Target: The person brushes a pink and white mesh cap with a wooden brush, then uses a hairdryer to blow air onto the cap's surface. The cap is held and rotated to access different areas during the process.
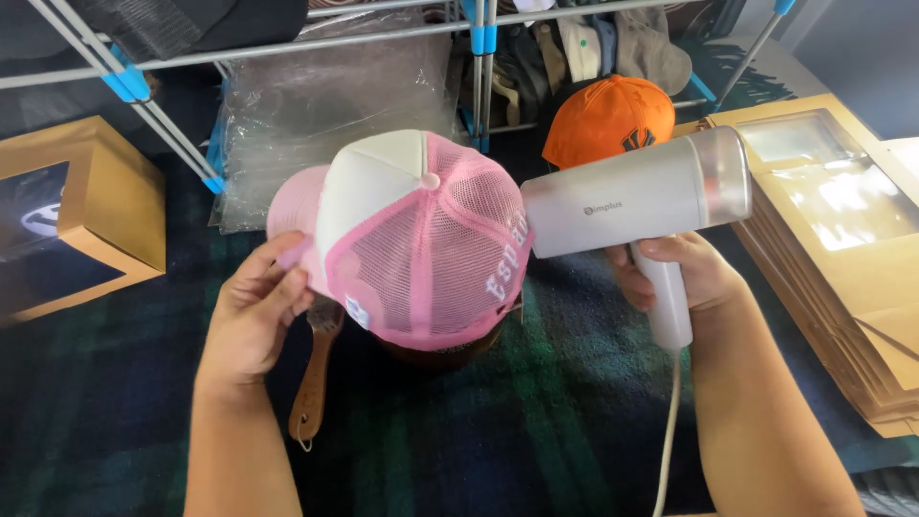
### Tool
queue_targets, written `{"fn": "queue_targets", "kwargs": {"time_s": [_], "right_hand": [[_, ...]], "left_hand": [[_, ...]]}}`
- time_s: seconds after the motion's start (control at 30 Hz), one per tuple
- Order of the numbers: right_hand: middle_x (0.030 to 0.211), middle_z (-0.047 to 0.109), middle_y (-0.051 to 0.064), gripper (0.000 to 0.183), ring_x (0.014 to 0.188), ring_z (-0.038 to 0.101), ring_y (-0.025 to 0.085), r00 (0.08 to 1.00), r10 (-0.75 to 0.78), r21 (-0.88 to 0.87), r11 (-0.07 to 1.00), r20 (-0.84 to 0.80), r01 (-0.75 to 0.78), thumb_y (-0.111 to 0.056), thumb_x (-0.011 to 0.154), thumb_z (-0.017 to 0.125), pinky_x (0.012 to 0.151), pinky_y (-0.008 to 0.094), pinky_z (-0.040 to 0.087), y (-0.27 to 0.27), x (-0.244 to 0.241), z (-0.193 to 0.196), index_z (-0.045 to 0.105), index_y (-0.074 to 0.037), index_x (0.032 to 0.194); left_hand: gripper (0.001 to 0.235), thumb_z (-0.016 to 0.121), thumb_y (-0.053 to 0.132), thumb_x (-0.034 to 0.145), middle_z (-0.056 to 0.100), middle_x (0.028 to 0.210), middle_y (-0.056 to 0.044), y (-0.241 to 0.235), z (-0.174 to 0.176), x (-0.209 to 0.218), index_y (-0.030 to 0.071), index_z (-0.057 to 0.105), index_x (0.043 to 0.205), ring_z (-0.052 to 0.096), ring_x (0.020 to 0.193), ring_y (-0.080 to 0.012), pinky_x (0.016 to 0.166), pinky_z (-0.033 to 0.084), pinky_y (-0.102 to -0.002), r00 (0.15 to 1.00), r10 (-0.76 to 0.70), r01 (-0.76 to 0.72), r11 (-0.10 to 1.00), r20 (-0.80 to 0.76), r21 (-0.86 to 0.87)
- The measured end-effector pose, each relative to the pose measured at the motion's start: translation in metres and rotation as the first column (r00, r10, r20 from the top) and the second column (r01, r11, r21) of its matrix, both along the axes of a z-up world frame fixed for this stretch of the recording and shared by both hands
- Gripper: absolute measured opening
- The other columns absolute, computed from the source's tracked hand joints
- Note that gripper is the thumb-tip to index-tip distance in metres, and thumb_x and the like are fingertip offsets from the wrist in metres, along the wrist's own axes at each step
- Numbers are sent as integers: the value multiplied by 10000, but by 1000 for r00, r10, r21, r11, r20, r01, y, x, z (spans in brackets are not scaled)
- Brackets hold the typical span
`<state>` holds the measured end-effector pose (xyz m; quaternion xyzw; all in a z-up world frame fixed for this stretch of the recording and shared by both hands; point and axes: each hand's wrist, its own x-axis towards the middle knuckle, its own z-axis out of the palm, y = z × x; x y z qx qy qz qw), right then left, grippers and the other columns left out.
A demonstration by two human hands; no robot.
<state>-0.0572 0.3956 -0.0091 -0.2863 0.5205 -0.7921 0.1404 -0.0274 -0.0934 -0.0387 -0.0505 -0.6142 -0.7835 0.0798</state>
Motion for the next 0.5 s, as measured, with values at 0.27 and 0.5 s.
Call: {"fn": "queue_targets", "kwargs": {"time_s": [0.27,0.5], "right_hand": [[669,575,120,240,467,682,244,988,-124,169,980,90,107,-215,877,704,434,457,620,-20,9,16,597,0,871],[744,571,279,480,497,654,420,851,-486,274,862,199,427,-229,888,742,420,592,572,-25,8,18,516,153,1070]], "left_hand": [[545,571,102,1047,644,982,-79,28,15,-1,126,437,1575,735,755,-151,711,690,-270,994,111,-111,984,9,139],[706,595,135,1045,661,1023,-99,29,13,-4,93,244,1655,751,776,-156,701,689,-272,995,90,-95,981,36,167]]}}
